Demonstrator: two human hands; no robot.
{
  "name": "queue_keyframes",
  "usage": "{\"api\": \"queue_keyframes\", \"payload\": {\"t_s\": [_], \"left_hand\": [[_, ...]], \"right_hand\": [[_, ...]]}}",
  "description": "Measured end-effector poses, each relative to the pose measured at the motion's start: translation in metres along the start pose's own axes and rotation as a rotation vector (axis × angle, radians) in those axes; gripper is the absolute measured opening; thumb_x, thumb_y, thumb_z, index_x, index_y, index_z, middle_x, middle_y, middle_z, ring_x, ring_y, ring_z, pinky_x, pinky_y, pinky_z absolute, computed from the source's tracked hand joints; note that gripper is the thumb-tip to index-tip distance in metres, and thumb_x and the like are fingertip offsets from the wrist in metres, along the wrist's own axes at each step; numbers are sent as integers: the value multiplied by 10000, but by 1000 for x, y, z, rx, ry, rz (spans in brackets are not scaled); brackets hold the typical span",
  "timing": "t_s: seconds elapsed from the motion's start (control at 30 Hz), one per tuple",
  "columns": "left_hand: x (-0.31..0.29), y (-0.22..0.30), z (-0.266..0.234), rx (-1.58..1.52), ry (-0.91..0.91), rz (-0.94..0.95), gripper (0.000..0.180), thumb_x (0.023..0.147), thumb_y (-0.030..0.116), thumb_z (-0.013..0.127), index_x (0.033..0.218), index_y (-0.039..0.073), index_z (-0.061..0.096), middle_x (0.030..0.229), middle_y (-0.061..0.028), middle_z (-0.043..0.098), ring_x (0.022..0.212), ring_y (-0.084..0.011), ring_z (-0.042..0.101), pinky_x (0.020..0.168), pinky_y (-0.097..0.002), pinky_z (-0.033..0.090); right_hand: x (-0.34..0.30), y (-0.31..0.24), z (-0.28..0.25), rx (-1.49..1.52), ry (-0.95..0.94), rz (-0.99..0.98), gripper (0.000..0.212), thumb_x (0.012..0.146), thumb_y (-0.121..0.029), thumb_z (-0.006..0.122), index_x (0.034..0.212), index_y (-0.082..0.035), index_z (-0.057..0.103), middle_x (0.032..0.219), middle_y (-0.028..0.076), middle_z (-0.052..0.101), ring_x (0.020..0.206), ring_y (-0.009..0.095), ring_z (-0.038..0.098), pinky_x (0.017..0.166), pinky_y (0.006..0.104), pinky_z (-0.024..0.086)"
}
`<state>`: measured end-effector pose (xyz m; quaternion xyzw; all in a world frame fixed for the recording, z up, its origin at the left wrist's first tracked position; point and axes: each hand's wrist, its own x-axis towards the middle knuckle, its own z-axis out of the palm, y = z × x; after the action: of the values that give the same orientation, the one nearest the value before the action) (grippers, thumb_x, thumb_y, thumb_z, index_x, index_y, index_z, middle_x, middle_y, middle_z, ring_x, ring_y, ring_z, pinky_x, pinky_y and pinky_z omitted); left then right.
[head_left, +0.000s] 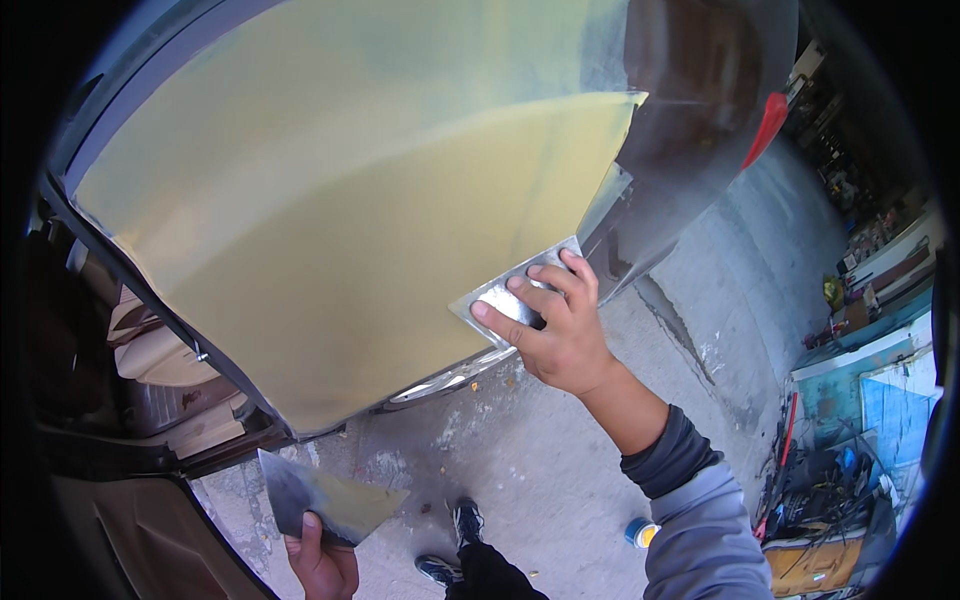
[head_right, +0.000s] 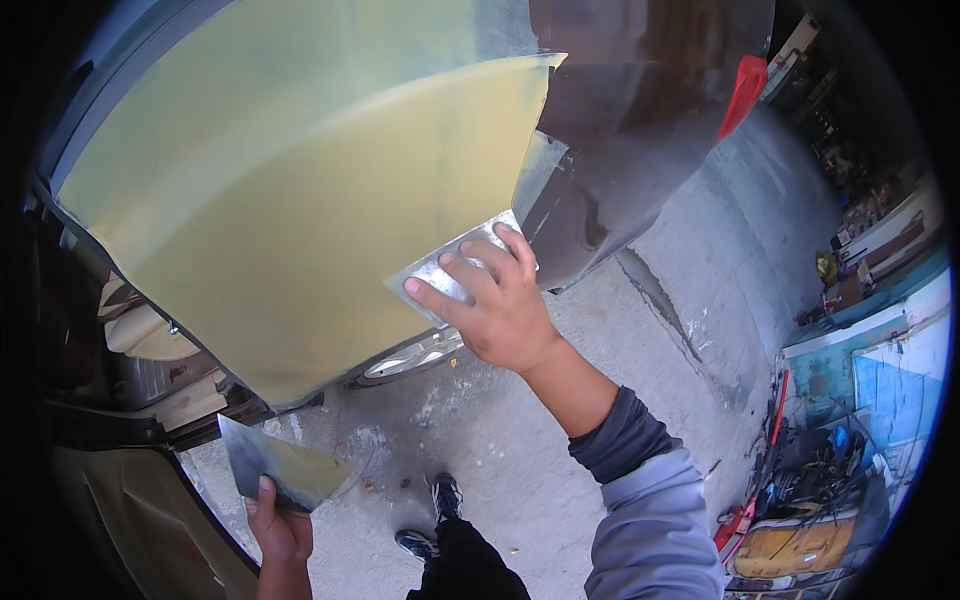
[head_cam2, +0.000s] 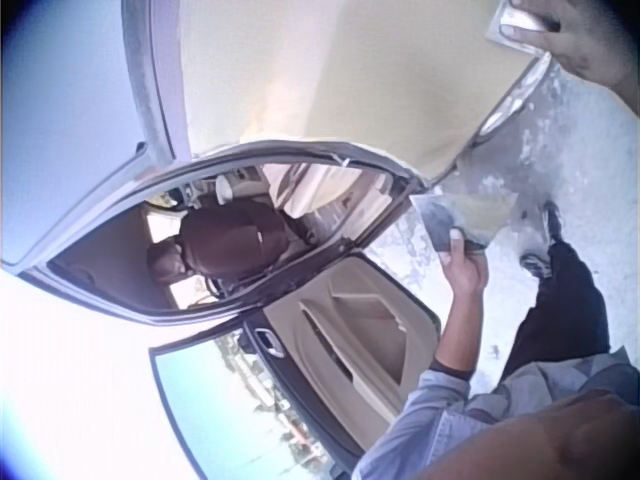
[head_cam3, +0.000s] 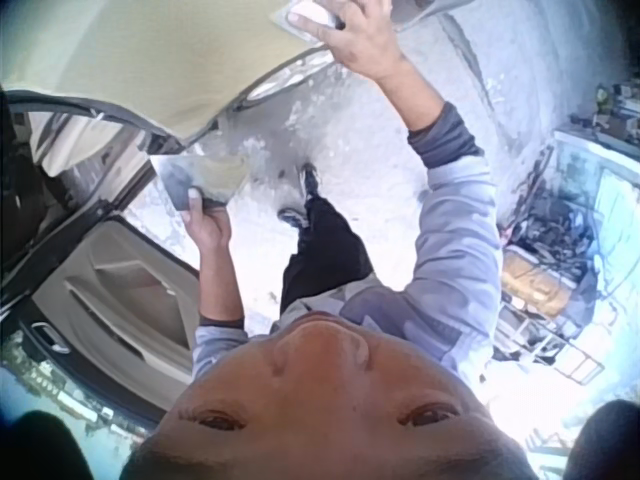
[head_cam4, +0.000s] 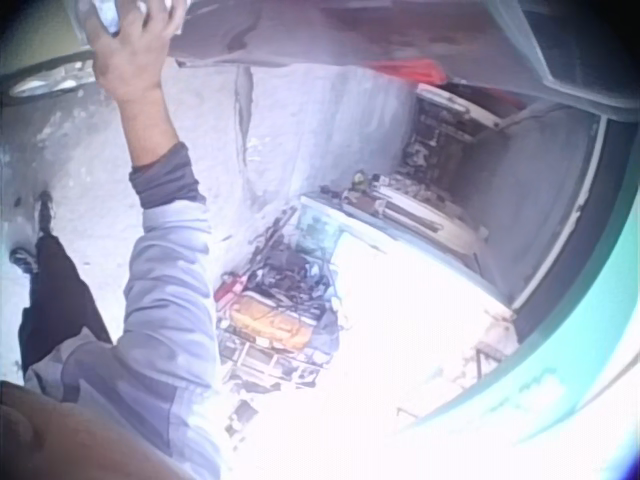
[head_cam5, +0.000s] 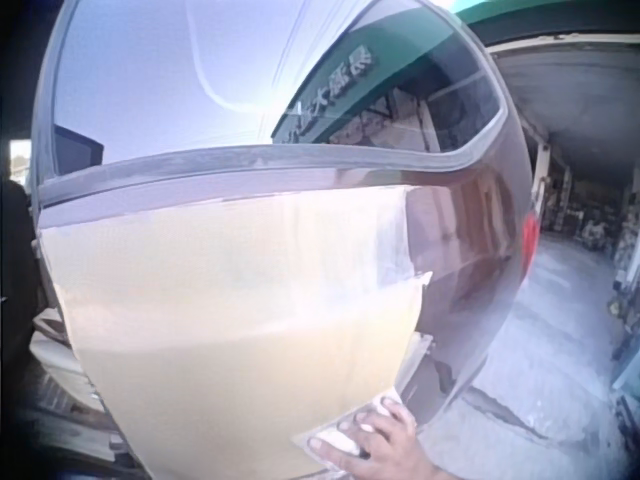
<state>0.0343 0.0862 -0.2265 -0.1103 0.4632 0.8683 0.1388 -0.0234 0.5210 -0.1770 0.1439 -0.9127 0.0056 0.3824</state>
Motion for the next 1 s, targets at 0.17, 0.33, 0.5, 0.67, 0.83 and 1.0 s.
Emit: {"api": "queue_keyframes", "payload": {"t_s": [0.17,0.33,0.5,0.67,0.83,1.0], "left_hand": [[2,-1,7,-12,-6,-7,372,1111,191,617,1475,121,587,1437,-73,682,1323,-260,663,1144,-491,529],[1,4,26,-40,-42,-3,401,1113,187,608,1506,122,557,1448,-76,670,1351,-265,642,1154,-494,520],[-7,17,68,-75,-132,5,410,1112,193,608,1513,123,560,1475,-76,655,1367,-266,631,1161,-502,510],[-20,20,124,-231,-254,-59,394,1114,193,600,1503,140,577,1486,-58,658,1383,-263,623,1186,-509,484],[-17,22,166,-219,-320,-28,417,1116,167,595,1530,154,547,1516,-47,633,1387,-254,615,1197,-492,475],[-7,45,178,-204,-363,101,452,1133,196,572,1574,128,496,1540,-63,611,1412,-261,592,1203,-496,466]], "right_hand": [[-18,5,10,15,-44,2,576,790,-66,759,1287,-353,811,1253,17,614,1203,296,551,1171,622,381],[-27,15,1,20,-113,-1,608,762,-63,767,1300,-346,802,1233,22,626,1201,288,557,1157,607,402],[-35,8,-38,339,-67,390,533,880,-13,709,1370,-219,752,1291,67,661,1199,292,616,1163,524,426],[-20,-67,-89,1674,654,1116,379,1061,-23,602,1431,-35,682,1474,110,648,1318,287,627,1171,472,447],[-1,-128,-144,2301,647,1061,360,1098,-61,603,1441,25,671,1491,151,649,1361,276,614,1182,467,425],[-7,-110,-159,1596,-94,674,337,1101,-62,612,1419,10,700,1397,156,680,1258,258,648,1092,386,469]]}}
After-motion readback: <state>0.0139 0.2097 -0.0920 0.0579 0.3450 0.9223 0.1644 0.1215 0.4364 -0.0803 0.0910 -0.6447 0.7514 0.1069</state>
